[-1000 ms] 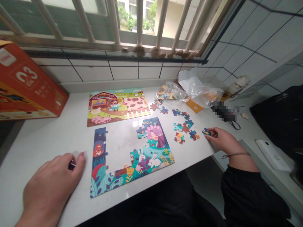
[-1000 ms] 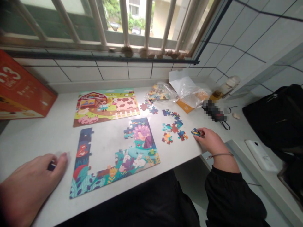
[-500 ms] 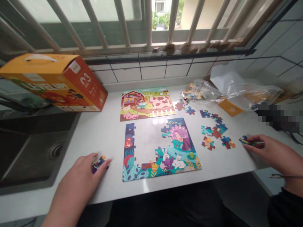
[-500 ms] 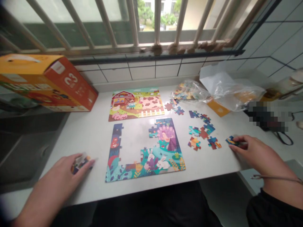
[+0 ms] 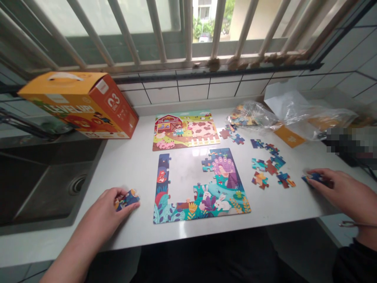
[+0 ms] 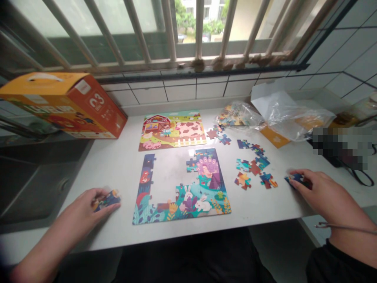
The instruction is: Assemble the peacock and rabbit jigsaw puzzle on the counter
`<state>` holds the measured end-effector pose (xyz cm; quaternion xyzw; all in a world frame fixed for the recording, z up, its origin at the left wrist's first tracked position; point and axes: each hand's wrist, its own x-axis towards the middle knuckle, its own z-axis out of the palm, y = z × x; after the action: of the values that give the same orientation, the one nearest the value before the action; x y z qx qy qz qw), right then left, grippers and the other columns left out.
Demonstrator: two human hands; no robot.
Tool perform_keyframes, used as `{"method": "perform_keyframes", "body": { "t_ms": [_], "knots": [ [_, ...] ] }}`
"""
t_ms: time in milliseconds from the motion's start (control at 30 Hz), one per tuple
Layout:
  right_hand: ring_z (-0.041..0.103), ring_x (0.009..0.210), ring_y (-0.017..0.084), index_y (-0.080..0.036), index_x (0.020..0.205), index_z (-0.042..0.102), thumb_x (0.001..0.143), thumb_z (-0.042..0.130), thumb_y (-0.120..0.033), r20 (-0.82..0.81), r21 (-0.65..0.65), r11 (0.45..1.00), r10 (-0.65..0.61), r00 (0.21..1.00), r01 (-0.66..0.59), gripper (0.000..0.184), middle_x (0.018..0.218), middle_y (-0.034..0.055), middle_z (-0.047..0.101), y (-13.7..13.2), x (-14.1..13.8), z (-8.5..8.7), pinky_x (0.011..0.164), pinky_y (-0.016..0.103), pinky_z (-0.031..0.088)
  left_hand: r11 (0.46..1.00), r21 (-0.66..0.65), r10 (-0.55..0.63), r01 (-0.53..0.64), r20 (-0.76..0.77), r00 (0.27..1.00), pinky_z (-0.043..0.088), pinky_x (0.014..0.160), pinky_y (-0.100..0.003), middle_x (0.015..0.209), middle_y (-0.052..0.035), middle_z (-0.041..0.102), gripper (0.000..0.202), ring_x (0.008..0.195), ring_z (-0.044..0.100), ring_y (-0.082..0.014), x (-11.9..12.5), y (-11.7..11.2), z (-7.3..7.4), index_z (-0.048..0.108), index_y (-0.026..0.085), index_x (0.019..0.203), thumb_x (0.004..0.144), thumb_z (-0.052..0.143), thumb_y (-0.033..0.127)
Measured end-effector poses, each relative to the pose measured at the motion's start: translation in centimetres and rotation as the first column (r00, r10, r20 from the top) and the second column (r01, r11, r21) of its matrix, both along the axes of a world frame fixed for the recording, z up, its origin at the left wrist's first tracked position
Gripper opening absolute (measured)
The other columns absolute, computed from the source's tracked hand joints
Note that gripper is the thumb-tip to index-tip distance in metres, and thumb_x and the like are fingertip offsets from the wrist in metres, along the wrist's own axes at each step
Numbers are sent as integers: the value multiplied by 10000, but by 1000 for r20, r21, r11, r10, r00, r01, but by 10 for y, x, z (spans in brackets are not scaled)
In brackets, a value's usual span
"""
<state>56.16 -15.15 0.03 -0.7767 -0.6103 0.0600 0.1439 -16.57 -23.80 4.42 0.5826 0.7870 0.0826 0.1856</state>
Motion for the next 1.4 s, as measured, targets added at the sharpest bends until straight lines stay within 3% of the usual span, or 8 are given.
{"method": "perform_keyframes", "body": {
  "t_ms": [167,333,467,567,833,967,1200,1400],
  "knots": [
    [704,766,349,-365,946,804,847,687,-612,-20,-144,989,-29,999,26,291,953,194,805,-4,-13,14,665,507,466,998,4,-55,55,66,996,545,798,-416,938,-70,755,395,880,708,-318,4,16,5,630,257,904,768,746,609],
    [722,768,352,-353,1027,799,888,597,-811,-187,13,999,-39,982,42,520,960,121,818,3,-82,43,654,493,485,994,-20,-105,108,107,989,503,745,-368,933,-45,750,424,827,678,-276,2,36,0,639,249,950,768,768,610],
    [698,715,269,-264,1123,782,872,761,-764,-656,4,990,112,747,-144,560,884,109,786,25,-162,64,555,368,497,985,76,-158,152,76,985,526,792,-388,1050,-88,768,409,897,686,-291,8,66,0,686,241,998,786,757,583],
    [688,762,210,-226,1368,742,887,817,-658,-786,87,953,245,568,-291,651,894,61,766,49,-212,71,634,333,559,979,87,-192,187,58,980,553,826,-425,1077,-117,770,401,926,699,-317,17,90,4,722,241,1010,787,739,575],
    [658,737,151,-205,1079,774,881,812,-529,-868,132,881,324,376,-454,381,897,45,773,104,-292,50,629,285,545,937,-17,-349,350,-147,926,553,1046,-540,1170,-167,780,366,1110,723,-392,22,125,20,745,203,1081,806,798,440],
    [724,782,175,-203,989,716,845,827,-553,-918,139,912,264,296,-385,394,924,61,789,108,-322,30,668,301,594,911,192,-349,365,-115,930,527,1131,-554,1272,-142,773,354,1228,695,-368,73,134,28,726,212,1175,929,771,461],
    [780,781,236,-245,881,652,893,814,-505,-867,131,921,286,408,-368,307,885,50,799,95,-336,15,707,365,623,856,373,-480,358,319,817,625,875,-395,1174,-94,799,476,1029,766,-258,187,155,1,679,210,1340,928,880,337],
    [733,761,216,-259,828,672,958,758,-385,-644,154,890,420,639,-430,201,824,19,778,98,-329,17,704,340,540,803,456,-538,384,276,797,634,920,-394,1197,-75,807,365,950,764,-218,190,166,-26,705,230,1322,974,816,233]
  ]
}}
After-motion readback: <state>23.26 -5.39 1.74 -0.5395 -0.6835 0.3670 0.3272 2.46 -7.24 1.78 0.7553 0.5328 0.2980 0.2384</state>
